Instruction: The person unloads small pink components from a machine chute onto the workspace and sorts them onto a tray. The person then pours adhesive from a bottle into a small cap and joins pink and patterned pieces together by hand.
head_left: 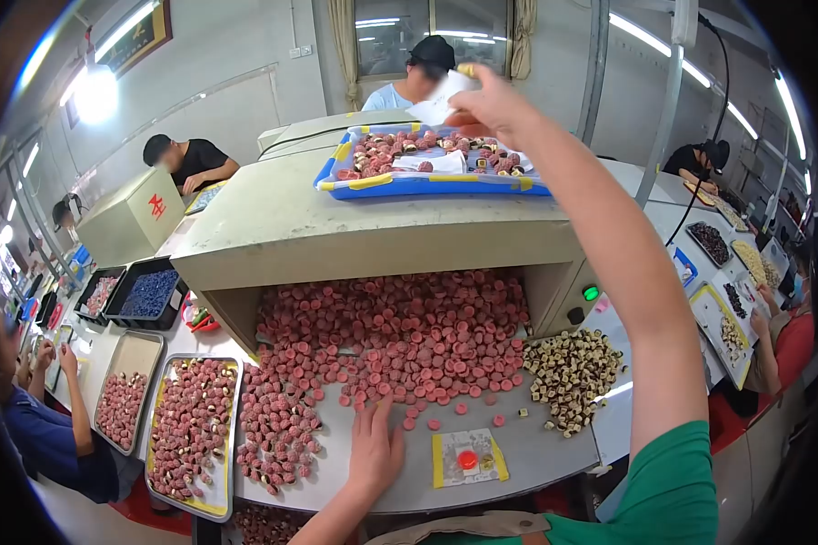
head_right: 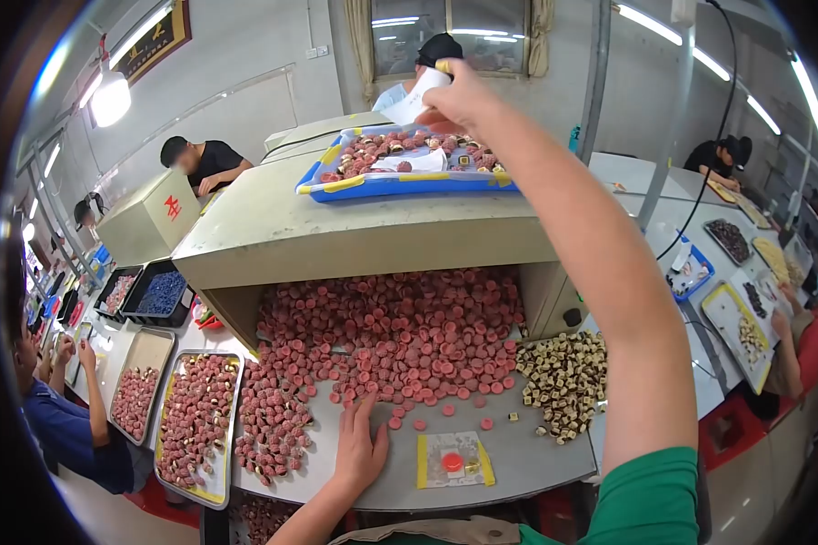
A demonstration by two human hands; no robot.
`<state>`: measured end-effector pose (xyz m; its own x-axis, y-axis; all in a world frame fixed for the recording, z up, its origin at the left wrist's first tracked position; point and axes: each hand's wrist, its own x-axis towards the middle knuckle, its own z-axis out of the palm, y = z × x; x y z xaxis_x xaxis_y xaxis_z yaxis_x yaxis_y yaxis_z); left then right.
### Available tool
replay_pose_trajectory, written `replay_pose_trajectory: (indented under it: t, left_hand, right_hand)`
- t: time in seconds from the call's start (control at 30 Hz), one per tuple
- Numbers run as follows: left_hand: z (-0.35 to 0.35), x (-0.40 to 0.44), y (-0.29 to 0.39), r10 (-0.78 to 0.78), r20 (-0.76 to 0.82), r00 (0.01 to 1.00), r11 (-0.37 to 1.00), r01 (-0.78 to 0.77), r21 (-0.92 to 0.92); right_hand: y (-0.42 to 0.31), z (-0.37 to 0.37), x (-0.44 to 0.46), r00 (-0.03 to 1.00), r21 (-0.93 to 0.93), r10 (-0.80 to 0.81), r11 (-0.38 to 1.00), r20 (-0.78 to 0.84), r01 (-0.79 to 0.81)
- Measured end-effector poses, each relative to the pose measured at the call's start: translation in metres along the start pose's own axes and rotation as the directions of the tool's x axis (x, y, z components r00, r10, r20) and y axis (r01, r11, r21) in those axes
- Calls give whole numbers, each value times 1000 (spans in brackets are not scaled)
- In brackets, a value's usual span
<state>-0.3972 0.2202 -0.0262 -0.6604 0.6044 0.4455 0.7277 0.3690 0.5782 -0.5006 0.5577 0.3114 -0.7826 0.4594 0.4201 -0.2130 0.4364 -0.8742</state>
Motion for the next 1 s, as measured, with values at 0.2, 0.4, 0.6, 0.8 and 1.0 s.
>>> replay_pose_trajectory:
  t: [0.2,0.4,0.6,0.8,1.0]
  left_hand:
    - [-2,0,0,-15,17,1000,1000,15,-23]
    - [-1,1,-2,-2,5,1000,1000,2,-14]
    - [-2,1,-3,-8,2,1000,1000,8,-21]
    - [-1,0,-4,4,2,1000,1000,-4,-17]
    - [0,0,-4,10,1,1000,1000,-10,8]
  right_hand:
    - [4,17,17,939,-812,327,573,104,-109]
    - [-3,-5,28,994,-977,28,191,108,100]
    - [13,11,34,732,-706,61,328,679,627]
    - [1,15,31,822,-775,148,457,550,436]
    - [-10,-24,36,895,-915,260,281,362,289]
